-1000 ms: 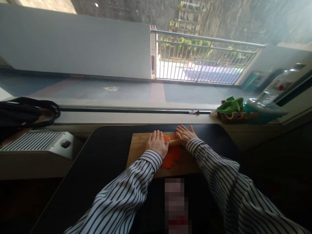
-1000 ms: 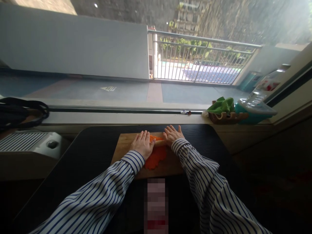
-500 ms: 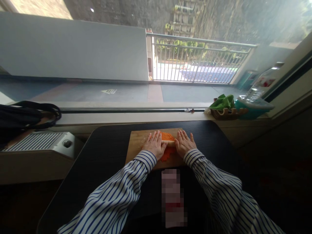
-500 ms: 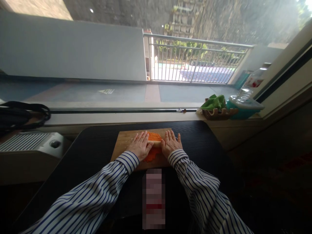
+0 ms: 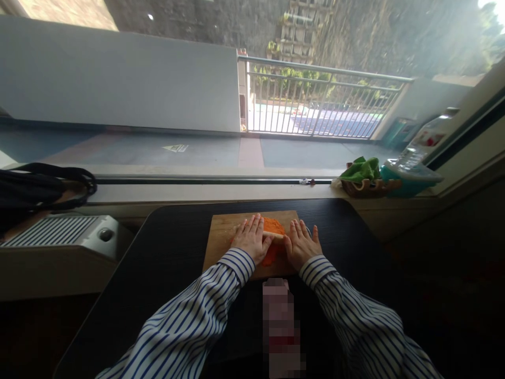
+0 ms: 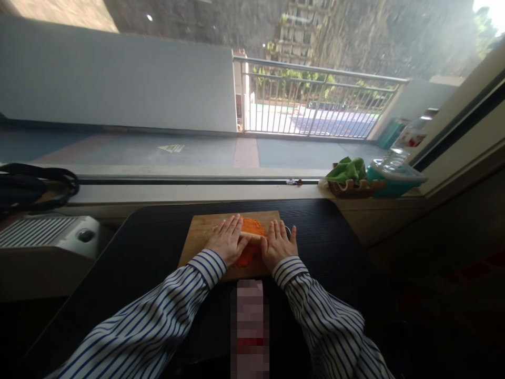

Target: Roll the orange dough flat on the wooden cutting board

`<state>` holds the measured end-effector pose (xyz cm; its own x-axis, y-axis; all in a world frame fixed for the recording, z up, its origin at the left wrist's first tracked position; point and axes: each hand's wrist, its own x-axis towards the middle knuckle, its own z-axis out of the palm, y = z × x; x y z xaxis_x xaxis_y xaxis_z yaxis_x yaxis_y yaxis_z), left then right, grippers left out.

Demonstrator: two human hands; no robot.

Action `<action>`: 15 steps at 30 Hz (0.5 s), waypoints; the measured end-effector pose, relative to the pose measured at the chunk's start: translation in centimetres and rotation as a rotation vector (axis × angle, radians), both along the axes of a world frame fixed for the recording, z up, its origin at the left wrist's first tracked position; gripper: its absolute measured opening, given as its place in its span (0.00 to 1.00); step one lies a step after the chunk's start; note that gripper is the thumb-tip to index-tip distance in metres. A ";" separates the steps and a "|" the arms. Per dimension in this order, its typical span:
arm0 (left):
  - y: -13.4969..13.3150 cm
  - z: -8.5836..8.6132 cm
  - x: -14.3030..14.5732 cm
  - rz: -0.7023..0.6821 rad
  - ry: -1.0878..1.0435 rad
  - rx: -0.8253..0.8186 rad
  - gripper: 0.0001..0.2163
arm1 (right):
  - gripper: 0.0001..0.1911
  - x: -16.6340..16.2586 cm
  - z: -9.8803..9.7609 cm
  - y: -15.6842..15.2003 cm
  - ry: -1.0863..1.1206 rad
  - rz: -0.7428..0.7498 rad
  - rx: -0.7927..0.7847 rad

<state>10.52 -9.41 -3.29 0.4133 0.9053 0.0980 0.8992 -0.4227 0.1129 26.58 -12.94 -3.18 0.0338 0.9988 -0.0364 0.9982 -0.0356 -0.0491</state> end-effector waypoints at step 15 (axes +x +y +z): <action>2.8 0.1 1.5 0.140 0.019 -0.075 0.32 | 0.29 2.4 0.7 8.5 -0.009 0.272 -0.029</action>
